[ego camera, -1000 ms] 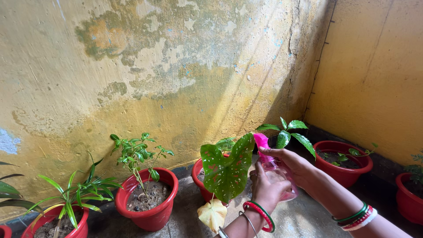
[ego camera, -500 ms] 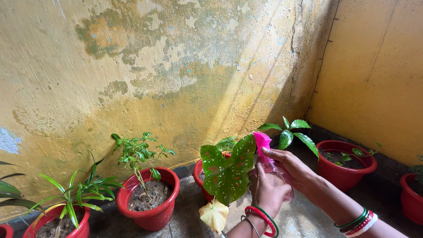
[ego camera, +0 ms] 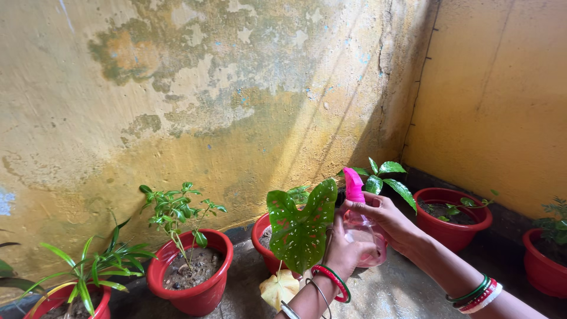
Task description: The person uses a spray bottle to water several potted plants sitting on the floor.
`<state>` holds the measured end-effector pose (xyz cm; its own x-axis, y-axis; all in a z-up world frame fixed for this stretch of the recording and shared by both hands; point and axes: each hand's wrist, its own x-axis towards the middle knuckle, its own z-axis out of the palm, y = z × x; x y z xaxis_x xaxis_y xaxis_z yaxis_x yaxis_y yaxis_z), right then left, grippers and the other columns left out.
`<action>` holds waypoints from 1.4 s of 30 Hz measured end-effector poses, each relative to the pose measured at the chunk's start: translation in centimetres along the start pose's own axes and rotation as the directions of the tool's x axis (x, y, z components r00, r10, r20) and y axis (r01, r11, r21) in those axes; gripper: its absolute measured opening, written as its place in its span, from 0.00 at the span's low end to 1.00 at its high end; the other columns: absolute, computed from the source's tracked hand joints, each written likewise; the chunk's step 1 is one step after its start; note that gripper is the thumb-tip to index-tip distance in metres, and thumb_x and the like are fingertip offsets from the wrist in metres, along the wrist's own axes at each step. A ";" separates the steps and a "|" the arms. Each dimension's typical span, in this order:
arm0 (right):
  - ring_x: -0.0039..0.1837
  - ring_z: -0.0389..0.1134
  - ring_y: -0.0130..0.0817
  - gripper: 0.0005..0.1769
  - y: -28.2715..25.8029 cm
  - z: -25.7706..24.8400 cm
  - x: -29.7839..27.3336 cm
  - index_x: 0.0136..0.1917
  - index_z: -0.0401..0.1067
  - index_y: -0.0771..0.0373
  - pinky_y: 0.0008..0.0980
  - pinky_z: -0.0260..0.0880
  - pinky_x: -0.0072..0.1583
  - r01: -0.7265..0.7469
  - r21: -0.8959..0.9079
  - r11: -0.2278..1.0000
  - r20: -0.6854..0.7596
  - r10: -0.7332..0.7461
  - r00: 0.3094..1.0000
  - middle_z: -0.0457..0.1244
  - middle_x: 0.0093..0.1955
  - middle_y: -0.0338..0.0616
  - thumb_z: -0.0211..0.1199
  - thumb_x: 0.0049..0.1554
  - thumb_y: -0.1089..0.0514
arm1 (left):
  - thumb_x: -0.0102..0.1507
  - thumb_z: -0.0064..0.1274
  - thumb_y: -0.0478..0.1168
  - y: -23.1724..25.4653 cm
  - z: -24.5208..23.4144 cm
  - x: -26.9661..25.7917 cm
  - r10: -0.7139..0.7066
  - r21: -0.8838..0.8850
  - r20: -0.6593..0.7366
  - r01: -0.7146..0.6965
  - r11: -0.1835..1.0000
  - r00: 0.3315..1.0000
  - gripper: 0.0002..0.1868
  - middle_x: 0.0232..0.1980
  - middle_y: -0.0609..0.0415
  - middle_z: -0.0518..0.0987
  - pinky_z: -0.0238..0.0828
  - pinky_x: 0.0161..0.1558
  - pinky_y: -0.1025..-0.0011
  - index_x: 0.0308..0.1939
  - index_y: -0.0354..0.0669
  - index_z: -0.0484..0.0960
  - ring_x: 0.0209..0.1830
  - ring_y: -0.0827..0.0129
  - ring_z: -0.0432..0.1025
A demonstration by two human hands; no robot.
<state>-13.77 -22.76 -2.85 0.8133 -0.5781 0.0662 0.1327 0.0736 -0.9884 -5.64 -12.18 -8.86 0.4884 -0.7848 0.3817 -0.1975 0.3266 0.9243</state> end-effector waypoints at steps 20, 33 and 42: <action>0.44 0.69 0.27 0.35 0.6 -4.2 1.5 0.61 0.72 0.68 0.30 0.71 0.48 0.201 -0.300 0.933 -0.282 -0.288 0.915 0.69 0.45 0.44 0.76 0.46 0.46 | 0.39 0.77 0.45 -3.8 5.2 2.8 -0.052 0.177 -0.137 0.075 0.981 0.989 0.55 0.61 0.45 0.75 0.73 0.61 0.65 0.63 0.38 0.61 0.61 0.57 0.75; 0.42 0.71 0.30 0.26 4.4 -6.7 2.7 0.53 0.77 0.64 0.34 0.72 0.48 0.002 -0.290 0.957 -0.432 -0.132 0.892 0.71 0.43 0.43 0.74 0.44 0.49 | 0.40 0.74 0.45 -10.3 7.1 4.3 -0.371 0.245 -0.142 0.396 0.885 0.918 0.73 0.64 0.43 0.75 0.72 0.63 0.68 0.78 0.35 0.38 0.60 0.55 0.76; 0.42 0.71 0.27 0.21 3.8 -5.3 4.0 0.47 0.80 0.63 0.31 0.70 0.48 -0.063 -0.318 0.946 -0.562 -0.134 0.816 0.72 0.39 0.41 0.74 0.44 0.48 | 0.40 0.71 0.47 -8.4 4.5 5.3 -0.255 0.351 -0.121 0.282 0.893 0.959 0.59 0.61 0.39 0.78 0.74 0.60 0.65 0.68 0.33 0.56 0.59 0.53 0.78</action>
<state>-12.99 -29.08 -7.01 0.3277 -0.9383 0.1102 -0.1059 -0.1524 -0.9826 -5.22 -21.39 -14.55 0.6218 -0.7724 0.1299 -0.3372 -0.1143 0.9345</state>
